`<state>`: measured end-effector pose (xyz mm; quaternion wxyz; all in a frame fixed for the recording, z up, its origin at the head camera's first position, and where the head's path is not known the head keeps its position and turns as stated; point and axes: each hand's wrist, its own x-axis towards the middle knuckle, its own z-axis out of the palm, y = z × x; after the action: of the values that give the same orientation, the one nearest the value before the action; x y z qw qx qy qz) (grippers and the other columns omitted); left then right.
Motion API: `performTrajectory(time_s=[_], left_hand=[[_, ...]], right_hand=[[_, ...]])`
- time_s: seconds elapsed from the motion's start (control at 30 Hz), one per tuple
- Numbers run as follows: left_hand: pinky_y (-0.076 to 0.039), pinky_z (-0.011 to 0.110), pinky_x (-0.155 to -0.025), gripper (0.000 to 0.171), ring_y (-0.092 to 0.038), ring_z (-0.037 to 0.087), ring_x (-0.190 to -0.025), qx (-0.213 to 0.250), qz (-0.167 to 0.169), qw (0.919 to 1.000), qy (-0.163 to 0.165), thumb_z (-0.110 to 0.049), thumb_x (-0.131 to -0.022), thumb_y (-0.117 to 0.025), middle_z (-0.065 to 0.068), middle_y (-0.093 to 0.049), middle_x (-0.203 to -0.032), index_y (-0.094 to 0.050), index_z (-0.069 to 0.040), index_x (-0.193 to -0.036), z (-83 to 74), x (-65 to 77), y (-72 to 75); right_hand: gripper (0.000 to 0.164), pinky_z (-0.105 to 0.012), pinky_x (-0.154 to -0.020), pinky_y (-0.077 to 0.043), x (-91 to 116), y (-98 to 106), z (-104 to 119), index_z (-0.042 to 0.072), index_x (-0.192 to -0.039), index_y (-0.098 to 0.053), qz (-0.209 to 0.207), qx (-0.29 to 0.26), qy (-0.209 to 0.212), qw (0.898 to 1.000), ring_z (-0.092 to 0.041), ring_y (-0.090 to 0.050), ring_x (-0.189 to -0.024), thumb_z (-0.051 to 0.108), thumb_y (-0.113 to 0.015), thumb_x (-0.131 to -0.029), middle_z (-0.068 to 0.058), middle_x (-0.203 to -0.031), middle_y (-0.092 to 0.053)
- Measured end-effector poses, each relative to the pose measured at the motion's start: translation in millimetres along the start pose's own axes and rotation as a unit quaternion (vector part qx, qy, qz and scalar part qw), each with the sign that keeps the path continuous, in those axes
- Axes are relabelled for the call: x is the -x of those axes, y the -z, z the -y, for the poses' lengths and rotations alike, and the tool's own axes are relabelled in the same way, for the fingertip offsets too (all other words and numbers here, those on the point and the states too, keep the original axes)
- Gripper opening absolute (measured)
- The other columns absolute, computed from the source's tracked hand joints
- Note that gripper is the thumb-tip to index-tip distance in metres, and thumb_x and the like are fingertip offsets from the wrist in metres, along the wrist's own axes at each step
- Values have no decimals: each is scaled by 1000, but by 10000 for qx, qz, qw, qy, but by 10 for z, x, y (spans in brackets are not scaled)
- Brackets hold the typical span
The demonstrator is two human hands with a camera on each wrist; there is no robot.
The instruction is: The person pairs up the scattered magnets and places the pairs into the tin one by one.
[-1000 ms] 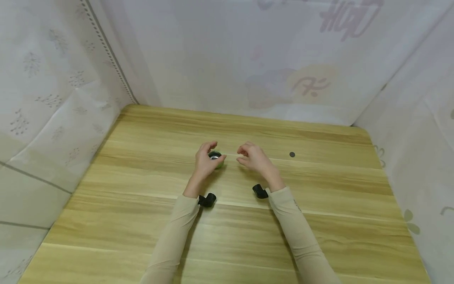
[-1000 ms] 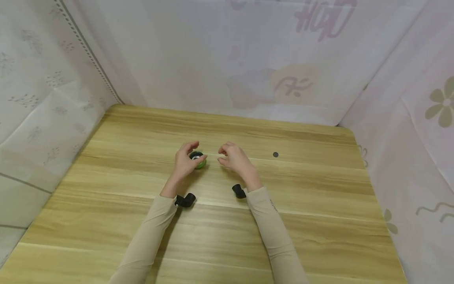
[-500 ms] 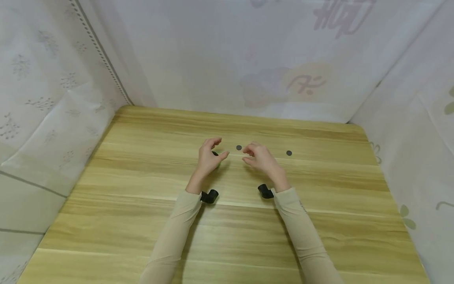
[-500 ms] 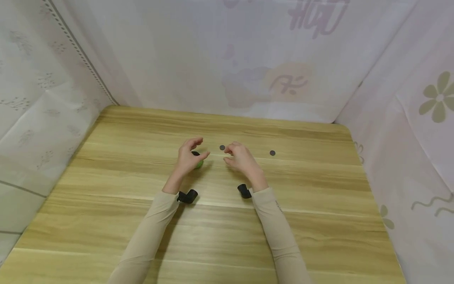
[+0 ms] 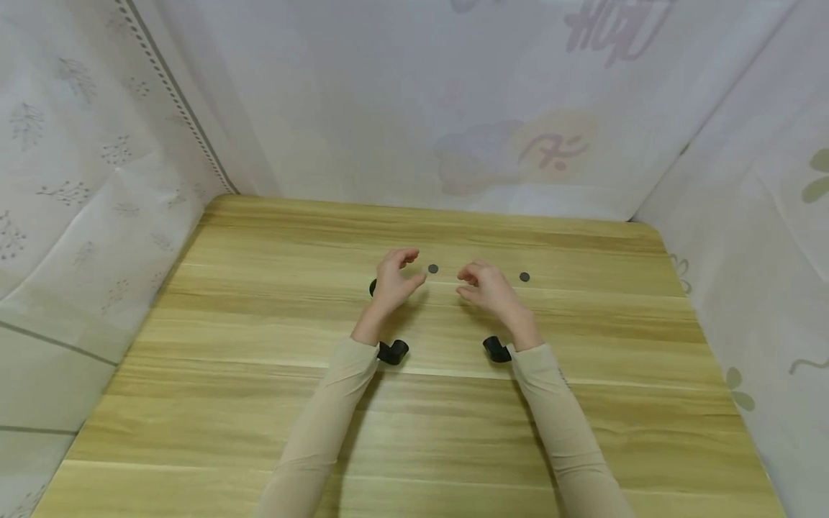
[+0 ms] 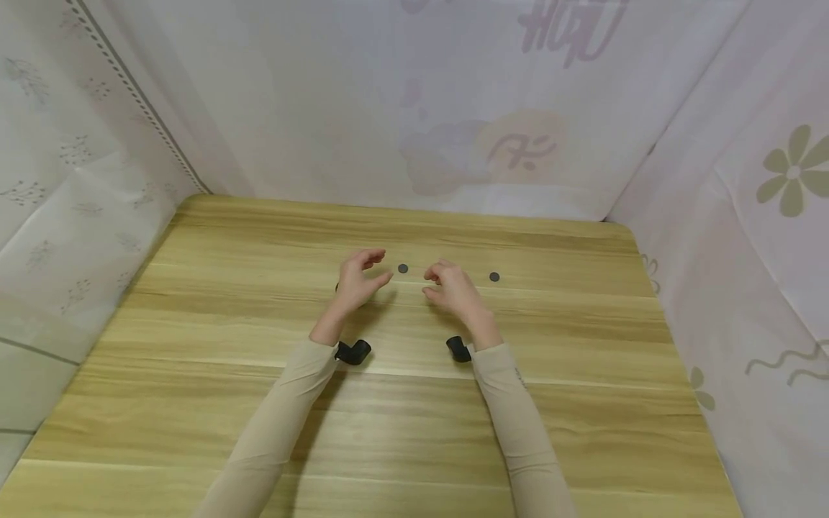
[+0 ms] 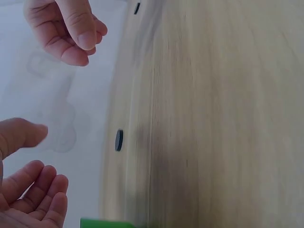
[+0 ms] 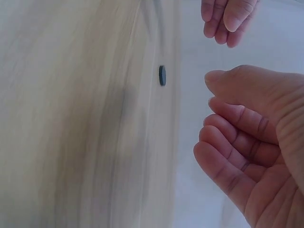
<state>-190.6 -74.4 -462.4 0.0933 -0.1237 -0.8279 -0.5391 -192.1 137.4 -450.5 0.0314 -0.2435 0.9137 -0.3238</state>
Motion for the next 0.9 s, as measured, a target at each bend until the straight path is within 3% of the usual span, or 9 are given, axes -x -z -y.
performTrajectory(time_s=[0.5, 0.9], left_hand=[[-46, 38, -91, 34, -54, 33, -102, -340, 293, 9981, 424, 4, -81, -67, 22, -59, -110, -59, 12, -113, -8, -137, -178], [-46, 37, -91, 36, -54, 31, -106, -566, 550, 9928, 901, 3, -82, -62, 20, -58, -113, -58, 9, -117, -15, -207, -278]], right_hand=[[20, -38, -79, -50, 108, 95, -226, -5, -100, -64, -56, -32, -293, 9996, -27, -57, -88, 6, -69, -84, -14, -96, -59], [21, -41, -79, -50, 219, 168, -397, -8, -100, -63, -403, -202, -413, 9981, -31, -57, -88, 1, -69, -82, -18, -95, -60]])
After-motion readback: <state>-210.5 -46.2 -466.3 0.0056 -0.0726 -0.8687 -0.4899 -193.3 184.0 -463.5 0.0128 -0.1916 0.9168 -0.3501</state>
